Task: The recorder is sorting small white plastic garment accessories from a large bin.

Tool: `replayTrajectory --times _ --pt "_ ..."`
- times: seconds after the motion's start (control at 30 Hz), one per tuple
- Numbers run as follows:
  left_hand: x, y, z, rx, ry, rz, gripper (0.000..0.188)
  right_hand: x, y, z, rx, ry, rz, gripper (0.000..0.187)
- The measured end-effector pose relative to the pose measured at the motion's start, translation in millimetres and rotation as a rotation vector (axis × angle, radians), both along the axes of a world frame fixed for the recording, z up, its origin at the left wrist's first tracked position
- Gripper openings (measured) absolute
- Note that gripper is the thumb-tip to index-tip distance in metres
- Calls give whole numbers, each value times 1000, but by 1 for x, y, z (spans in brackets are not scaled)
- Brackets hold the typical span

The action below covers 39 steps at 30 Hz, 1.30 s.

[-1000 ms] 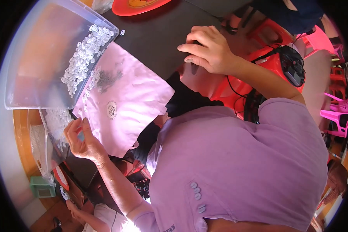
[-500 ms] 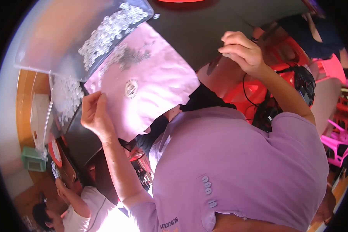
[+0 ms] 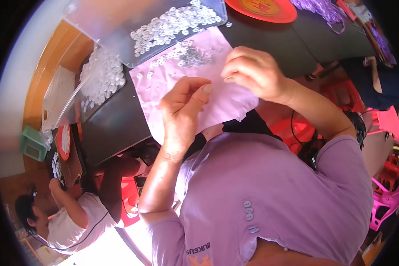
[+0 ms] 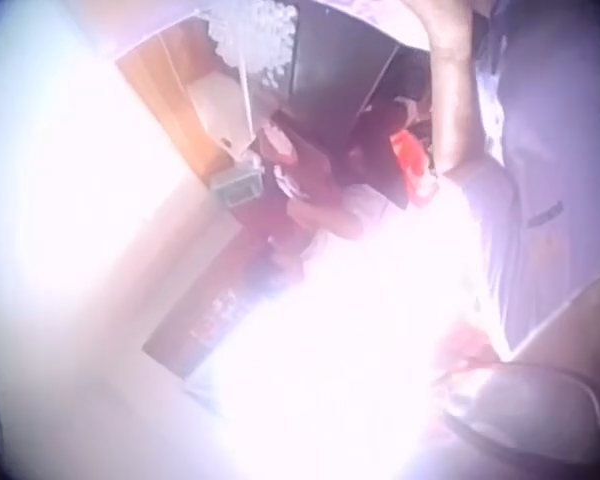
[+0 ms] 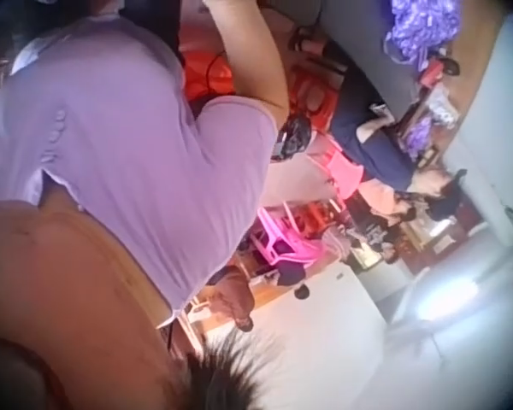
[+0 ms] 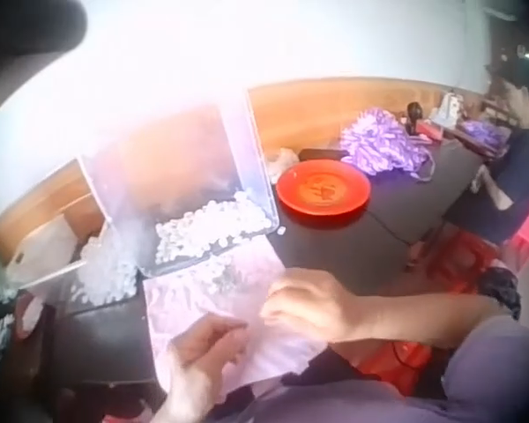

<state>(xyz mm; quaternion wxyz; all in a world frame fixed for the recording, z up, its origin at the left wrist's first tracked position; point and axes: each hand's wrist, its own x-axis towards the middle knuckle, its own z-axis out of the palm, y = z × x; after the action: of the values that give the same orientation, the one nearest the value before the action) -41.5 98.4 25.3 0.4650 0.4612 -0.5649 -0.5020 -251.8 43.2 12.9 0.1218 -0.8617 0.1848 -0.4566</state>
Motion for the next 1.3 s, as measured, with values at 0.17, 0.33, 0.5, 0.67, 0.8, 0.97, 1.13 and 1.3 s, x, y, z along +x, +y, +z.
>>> replayTrajectory --times 0.17,0.33,0.5,0.67,0.8,0.97,1.13,1.3 --pt "18 -1 -8 148 206 79 13 49 -10 -1 -47 34 52 21" --pt "40 -3 -10 233 380 130 14 74 -21 1 19 95 103 18" --pt "53 -11 -11 234 492 172 13 93 -34 6 483 12 243 7" --pt "81 -44 -28 -334 -379 426 7 114 -53 -1 662 16 177 3" --pt "106 -82 -24 -596 -728 429 15 121 -59 -21 180 165 101 13" --pt "123 -105 -36 -754 -1240 196 27 118 -54 -30 -264 359 60 12" --pt "126 -111 -35 -707 -1300 124 14 117 -55 -30 -229 342 67 13" --pt "130 -112 -30 -628 -1235 95 8 120 -55 -32 -180 387 30 13"
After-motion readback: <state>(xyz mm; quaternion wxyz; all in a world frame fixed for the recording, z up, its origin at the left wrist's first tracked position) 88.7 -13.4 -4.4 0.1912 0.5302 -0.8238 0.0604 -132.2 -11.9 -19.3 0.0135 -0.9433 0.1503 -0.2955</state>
